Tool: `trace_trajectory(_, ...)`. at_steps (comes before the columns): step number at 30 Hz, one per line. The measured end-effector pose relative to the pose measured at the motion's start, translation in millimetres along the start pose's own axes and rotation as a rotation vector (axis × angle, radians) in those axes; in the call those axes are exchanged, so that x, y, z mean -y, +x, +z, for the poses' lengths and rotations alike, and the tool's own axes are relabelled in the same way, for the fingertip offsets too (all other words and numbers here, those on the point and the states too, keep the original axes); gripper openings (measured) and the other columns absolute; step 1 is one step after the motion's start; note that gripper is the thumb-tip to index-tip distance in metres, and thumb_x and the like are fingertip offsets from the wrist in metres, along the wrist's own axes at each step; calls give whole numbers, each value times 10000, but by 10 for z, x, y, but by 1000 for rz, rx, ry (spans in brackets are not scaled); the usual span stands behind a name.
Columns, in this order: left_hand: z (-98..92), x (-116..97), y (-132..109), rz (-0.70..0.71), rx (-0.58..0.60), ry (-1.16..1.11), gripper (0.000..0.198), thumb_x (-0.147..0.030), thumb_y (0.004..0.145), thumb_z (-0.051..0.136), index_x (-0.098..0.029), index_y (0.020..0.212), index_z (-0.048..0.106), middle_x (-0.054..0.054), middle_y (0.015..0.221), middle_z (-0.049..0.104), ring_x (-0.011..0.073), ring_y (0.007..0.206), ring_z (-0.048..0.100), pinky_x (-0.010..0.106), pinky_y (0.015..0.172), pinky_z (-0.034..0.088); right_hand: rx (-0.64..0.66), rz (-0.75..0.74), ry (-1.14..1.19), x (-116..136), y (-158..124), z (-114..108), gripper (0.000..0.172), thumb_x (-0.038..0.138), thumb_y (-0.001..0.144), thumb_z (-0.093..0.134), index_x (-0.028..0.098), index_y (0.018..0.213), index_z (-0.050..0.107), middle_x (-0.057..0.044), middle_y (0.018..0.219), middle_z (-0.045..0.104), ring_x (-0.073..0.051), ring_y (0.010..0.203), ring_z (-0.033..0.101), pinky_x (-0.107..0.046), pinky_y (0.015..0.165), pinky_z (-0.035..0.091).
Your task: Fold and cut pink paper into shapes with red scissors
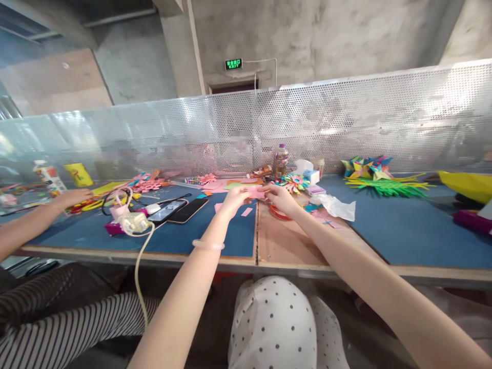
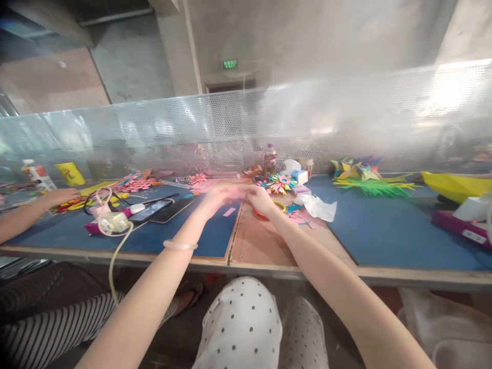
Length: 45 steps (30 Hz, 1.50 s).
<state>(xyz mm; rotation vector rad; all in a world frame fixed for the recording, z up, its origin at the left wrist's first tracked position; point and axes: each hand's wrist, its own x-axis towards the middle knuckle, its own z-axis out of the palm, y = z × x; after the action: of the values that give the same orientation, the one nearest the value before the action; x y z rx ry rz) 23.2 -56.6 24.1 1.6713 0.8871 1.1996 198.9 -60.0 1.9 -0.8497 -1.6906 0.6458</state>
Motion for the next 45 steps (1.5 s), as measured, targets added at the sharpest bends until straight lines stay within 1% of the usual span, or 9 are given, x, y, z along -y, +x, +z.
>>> trace_trajectory(3, -6, -21, -9, -11, 18, -36, 250, -241, 691, 637, -121, 909, 669, 87, 815, 667, 139, 732, 603, 267, 660, 471, 32, 8, 21, 8, -12, -4, 289, 114, 695, 482, 155, 914, 664, -68, 924, 669, -153, 773, 611, -278, 703, 475)
trace_trajectory(7, -8, -51, -16, -58, 62, -106, 274, -253, 712, 629, -123, 949, 670, 119, 893, 677, 149, 764, 615, 272, 682, 477, 7, -46, 8, 59, -30, -14, 208, 237, 694, 621, 168, 881, 681, -79, 971, 677, -186, 881, 613, -298, 781, 469)
trace_trajectory(13, 5, -123, -42, -161, 114, -99, 464, -508, 758, 547, -171, 1065, 628, 129, 1050, 650, 176, 791, 639, 258, 614, 467, -64, 31, -1, 40, -11, -8, 202, 324, 707, 619, 150, 790, 679, -70, 809, 686, -177, 745, 622, -296, 697, 479)
trace_trajectory(18, 18, -70, -47, -27, 109, 26, 474, -423, 672, 681, -175, 1067, 597, 117, 1074, 635, 188, 877, 616, 233, 612, 457, -97, 43, 38, 37, -8, 13, 234, 365, 688, 638, 147, 771, 653, -54, 760, 664, -160, 692, 604, -283, 653, 477)
trace_trajectory(23, 34, 53, 25, 134, 47, 105, 390, -382, 691, 666, -146, 1000, 624, 105, 1003, 655, 182, 825, 607, 234, 585, 450, -76, 24, 150, 64, -26, 67, 277, 404, 660, 666, 157, 759, 589, -29, 729, 632, -142, 645, 583, -272, 600, 473)
trace_trajectory(25, 32, 75, 48, 169, 45, 116, 365, -379, 705, 652, -131, 972, 641, 105, 964, 665, 180, 807, 605, 247, 606, 458, -105, 25, 204, 66, -30, 93, 311, 400, 642, 689, 170, 800, 552, -21, 746, 632, -138, 647, 588, -273, 600, 478)
trace_trajectory(29, 18, 85, 67, 172, 43, 93, 348, -367, 707, 650, -119, 951, 665, 101, 917, 679, 167, 775, 601, 274, 669, 470, -135, 71, 297, 86, -37, 124, 396, 380, 617, 724, 180, 892, 521, -25, 786, 644, -136, 660, 604, -271, 603, 486)
trace_trajectory(35, 2, 69, 63, 146, 19, 96, 349, -358, 680, 679, -112, 928, 693, 99, 854, 691, 155, 712, 598, 274, 674, 466, -67, 130, 283, 172, -58, 108, 335, 407, 617, 727, 138, 774, 604, -54, 757, 654, -136, 660, 605, -251, 599, 484)
trace_trajectory(45, 32, 65, 42, 168, 16, 76, 320, -348, 693, 671, -116, 910, 715, 95, 819, 701, 129, 644, 582, 236, 616, 449, -75, 168, 273, 70, -35, 85, 330, 404, 619, 728, 136, 799, 657, -71, 784, 679, -147, 680, 624, -251, 619, 495)
